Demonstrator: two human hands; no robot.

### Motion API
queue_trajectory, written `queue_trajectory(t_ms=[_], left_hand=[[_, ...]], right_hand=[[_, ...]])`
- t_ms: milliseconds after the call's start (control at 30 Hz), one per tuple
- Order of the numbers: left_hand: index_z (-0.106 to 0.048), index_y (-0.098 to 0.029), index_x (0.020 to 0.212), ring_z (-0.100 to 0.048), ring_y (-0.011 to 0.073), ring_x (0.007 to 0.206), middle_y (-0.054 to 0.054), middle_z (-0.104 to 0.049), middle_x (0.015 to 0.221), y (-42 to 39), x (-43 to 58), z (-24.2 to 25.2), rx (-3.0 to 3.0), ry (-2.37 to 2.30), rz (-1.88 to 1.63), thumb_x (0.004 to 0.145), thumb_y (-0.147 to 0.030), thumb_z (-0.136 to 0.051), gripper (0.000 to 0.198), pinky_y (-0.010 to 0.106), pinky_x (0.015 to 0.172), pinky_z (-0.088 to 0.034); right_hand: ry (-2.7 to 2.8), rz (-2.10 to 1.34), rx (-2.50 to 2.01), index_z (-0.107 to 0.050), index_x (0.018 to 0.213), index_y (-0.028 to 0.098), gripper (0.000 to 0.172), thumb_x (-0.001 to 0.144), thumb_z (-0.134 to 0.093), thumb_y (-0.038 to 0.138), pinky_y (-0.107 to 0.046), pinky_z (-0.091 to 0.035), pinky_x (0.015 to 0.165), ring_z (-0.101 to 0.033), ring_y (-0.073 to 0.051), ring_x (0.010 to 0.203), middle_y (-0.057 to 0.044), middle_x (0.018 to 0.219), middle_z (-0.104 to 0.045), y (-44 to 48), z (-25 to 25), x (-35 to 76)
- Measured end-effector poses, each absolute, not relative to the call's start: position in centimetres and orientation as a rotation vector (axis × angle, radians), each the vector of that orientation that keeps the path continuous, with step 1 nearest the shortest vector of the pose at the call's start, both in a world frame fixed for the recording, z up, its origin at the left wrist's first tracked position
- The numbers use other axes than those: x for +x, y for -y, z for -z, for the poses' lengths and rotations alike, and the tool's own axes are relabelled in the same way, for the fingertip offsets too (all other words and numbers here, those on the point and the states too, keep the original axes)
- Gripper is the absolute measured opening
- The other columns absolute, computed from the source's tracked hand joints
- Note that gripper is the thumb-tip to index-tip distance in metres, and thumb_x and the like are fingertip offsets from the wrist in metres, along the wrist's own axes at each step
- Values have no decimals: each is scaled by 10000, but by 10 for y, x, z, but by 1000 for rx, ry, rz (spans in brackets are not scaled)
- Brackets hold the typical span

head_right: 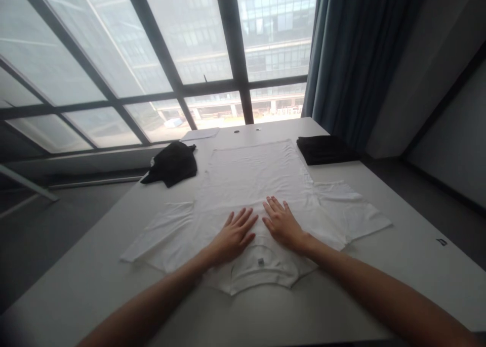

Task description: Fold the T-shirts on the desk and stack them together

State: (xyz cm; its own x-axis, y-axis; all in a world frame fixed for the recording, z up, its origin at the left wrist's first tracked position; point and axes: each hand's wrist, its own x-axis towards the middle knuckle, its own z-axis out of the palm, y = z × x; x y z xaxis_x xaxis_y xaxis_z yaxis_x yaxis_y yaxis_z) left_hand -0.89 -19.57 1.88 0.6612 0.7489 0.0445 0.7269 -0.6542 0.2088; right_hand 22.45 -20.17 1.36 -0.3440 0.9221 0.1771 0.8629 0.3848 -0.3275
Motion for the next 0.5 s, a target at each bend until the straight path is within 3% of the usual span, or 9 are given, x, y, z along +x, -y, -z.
queue_trajectory(t_ms=[500], left_hand=[[-429, -255, 1540, -231, 283, 1533, 87, -340, 1630, 209, -17, -17, 2781, -1041, -282, 1047, -410, -430, 517, 572, 1234, -198]], right_hand=[[2271, -281, -1561, -448, 1515, 127, 538, 1019, -415, 331, -533, -190, 1224, -235, -262, 1532, -172, 1624, -328, 217, -5, 237]])
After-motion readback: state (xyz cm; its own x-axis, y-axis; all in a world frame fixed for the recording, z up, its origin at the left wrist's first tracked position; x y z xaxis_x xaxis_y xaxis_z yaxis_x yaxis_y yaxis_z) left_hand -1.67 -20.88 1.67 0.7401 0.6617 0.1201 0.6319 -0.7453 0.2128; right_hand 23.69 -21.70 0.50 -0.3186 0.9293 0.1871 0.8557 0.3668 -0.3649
